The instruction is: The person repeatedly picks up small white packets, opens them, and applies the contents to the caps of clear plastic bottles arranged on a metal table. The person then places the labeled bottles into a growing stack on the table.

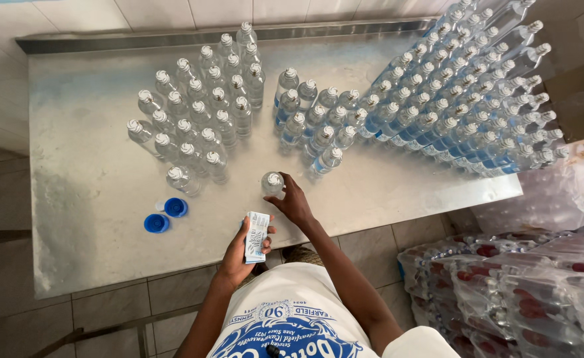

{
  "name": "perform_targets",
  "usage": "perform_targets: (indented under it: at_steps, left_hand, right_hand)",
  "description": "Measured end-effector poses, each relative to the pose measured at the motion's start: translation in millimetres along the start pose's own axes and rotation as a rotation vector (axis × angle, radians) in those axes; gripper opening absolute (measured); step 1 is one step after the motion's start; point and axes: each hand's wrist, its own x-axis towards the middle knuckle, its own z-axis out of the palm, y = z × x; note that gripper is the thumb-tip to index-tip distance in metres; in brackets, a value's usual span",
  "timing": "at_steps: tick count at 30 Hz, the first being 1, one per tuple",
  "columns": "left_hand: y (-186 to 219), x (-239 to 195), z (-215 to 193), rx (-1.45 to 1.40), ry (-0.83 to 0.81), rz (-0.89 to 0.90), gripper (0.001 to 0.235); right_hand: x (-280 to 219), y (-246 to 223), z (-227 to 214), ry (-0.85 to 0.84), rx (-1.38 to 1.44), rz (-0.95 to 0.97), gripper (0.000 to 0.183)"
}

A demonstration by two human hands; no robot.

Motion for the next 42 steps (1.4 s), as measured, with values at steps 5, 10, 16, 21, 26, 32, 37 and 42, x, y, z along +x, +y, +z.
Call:
perform_targets:
  at_steps: [5, 10, 16, 21, 26, 32, 37, 42]
  left_hand:
    - [-1, -6, 1, -0.005, 0.014, 0.014, 0.082]
    - [0, -7, 1, -0.023, 0.022, 0.028, 0.083]
    - [-9, 9, 4, -0.028, 0.002, 0.066, 0.083]
    - [-13, 12, 8, -0.063, 0.022, 0.087, 0.084]
    - [-12, 16, 18, -0.074, 0.025, 0.101, 0.083]
    - [-8, 18, 26, -0.071, 0.036, 0.106, 0.082]
    - [-7, 21, 26, -0.073, 0.034, 0.105, 0.082]
    - [-10, 21, 22, -0.071, 0.044, 0.093, 0.083]
  right_hand:
    - [0, -6, -34, -0.005, -0.065, -0.096, 0.102]
    - [73, -26, -128, 0.186, -0.299, -0.473, 0.061]
    - [155, -48, -176, 0.188, -1.112, -0.521, 0.051]
    - [173, -38, -179, 0.038, -1.126, -0.597, 0.041]
    - [176, -29, -177, 0.064, -1.051, -0.620, 0.038]
    - [182, -27, -175, 0.089, -1.059, -0.586, 0.039]
    - [179, -34, -175, 0.034, -1.054, -0.573, 0.041]
    - [164, -37, -198, 0.005, -0.750, -0.429, 0.040]
